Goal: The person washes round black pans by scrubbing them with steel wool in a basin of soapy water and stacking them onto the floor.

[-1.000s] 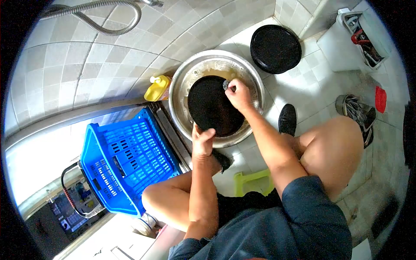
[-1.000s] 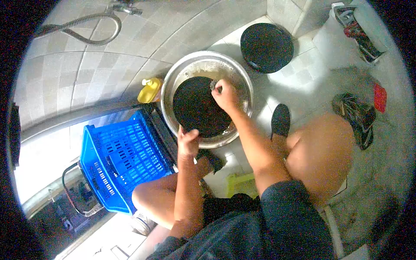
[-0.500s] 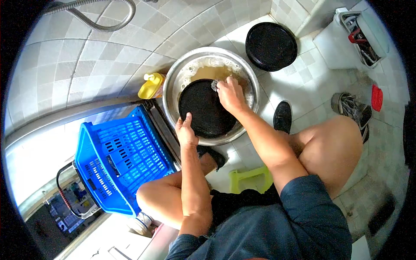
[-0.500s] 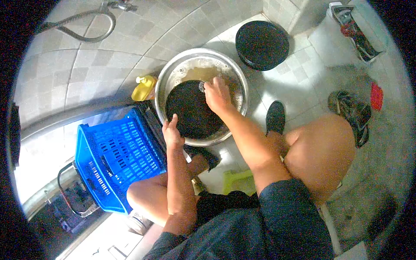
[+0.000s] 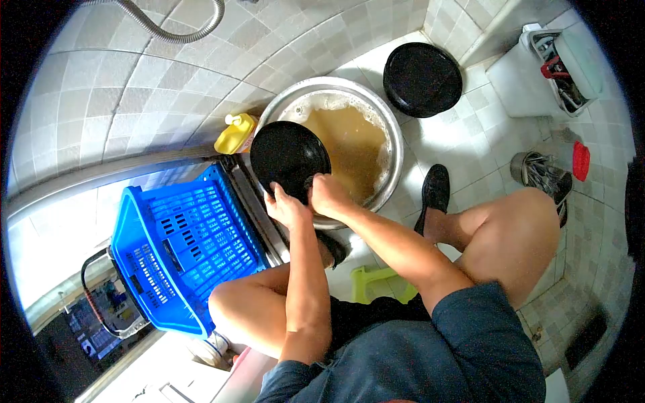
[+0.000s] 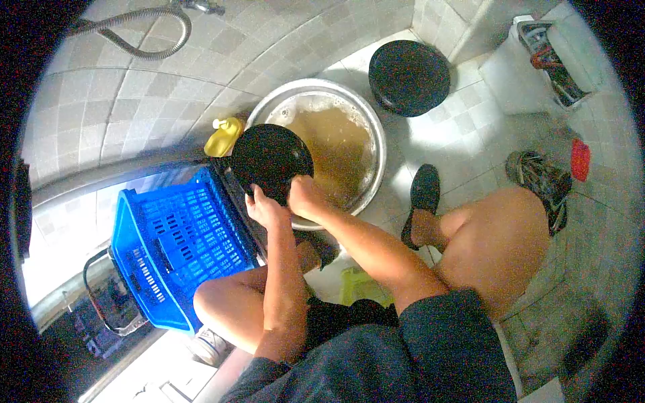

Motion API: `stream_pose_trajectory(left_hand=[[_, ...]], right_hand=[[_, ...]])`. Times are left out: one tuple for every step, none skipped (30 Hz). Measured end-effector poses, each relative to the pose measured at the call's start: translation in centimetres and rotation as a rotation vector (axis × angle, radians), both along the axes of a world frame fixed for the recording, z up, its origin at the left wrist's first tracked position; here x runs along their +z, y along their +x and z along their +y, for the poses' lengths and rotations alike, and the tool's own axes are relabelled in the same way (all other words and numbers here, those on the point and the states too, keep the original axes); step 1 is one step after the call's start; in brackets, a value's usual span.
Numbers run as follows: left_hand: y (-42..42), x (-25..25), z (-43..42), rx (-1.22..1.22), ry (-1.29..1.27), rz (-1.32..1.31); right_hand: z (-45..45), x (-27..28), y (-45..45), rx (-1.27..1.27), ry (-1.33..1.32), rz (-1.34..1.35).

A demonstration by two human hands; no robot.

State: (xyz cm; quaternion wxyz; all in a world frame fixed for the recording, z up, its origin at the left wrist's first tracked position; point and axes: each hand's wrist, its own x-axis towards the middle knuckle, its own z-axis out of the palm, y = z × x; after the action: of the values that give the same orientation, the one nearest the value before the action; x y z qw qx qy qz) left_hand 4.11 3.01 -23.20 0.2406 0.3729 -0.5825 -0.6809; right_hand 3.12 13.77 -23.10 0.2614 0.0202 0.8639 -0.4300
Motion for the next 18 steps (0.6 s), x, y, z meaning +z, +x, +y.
stream_pose_trajectory(left_hand=[[-0.2,0.4,0.5,0.012,0.111,0.072],[-0.1,0.9,0.8,0.022,0.183,0.092],[0.0,1.1,1.1,0.017,0.185,0.088],[0.2,1.3,1.3,-0.025,0.157,0.020],[0.6,1.4,1.3,-0.065,0.126,-0.050],[1.0,1.6,1.4,-0.121,0.047,-0.097],[1.4,1.6,1.8,-0.184,0.020,-0.105],[1.9,1.8,2.1,-0.198,0.106,-0.128],[2.2,2.0,2.3,-0.209,0.194,-0.147],[2.2,1.7,2.0,-0.156,0.213,-0.176],[2.2,1.7,1.8,-0.155,0.212,-0.173],[2.2,1.8,1.6,-0.174,0.204,-0.125],[2.0,2.0,1.5,-0.195,0.197,-0.075],[1.6,2.1,1.6,-0.153,0.206,-0.068],[1.4,2.4,1.5,-0.155,0.209,-0.064],[1.2,2.6,1.1,-0.099,0.228,-0.125],[1.2,2.8,0.9,-0.039,0.245,-0.189],[1.3,2.7,0.9,0.010,0.259,-0.195]], right_hand=[[0.7,-0.6,-0.2,0.038,0.081,0.040],[1.8,-1.4,0.1,-0.063,0.064,0.048],[2.9,-2.6,-0.3,-0.089,0.035,0.137],[3.3,-4.5,-0.9,-0.177,0.083,0.221],[3.7,-6.1,-1.4,-0.264,0.130,0.302],[4.7,-6.6,-2.3,-0.297,0.126,0.377],[5.3,-7.0,-3.1,-0.332,0.122,0.450],[5.5,-7.3,-3.9,-0.348,0.158,0.553],[5.7,-6.8,-4.5,-0.341,0.130,0.601],[5.7,-6.1,-4.9,-0.316,0.070,0.588],[5.4,-5.3,-5.2,-0.288,0.011,0.577],[4.6,-4.7,-4.7,-0.221,-0.086,0.582],[3.6,-3.7,-3.9,-0.155,-0.182,0.589],[2.7,-2.6,-3.0,-0.109,-0.265,0.635],[2.0,-2.7,-2.2,-0.055,-0.311,0.667],[2.1,-3.1,-2.1,-0.086,-0.253,0.644],[2.3,-3.6,-1.8,-0.114,-0.200,0.616],[3.1,-4.0,-2.0,-0.131,-0.100,0.587]])
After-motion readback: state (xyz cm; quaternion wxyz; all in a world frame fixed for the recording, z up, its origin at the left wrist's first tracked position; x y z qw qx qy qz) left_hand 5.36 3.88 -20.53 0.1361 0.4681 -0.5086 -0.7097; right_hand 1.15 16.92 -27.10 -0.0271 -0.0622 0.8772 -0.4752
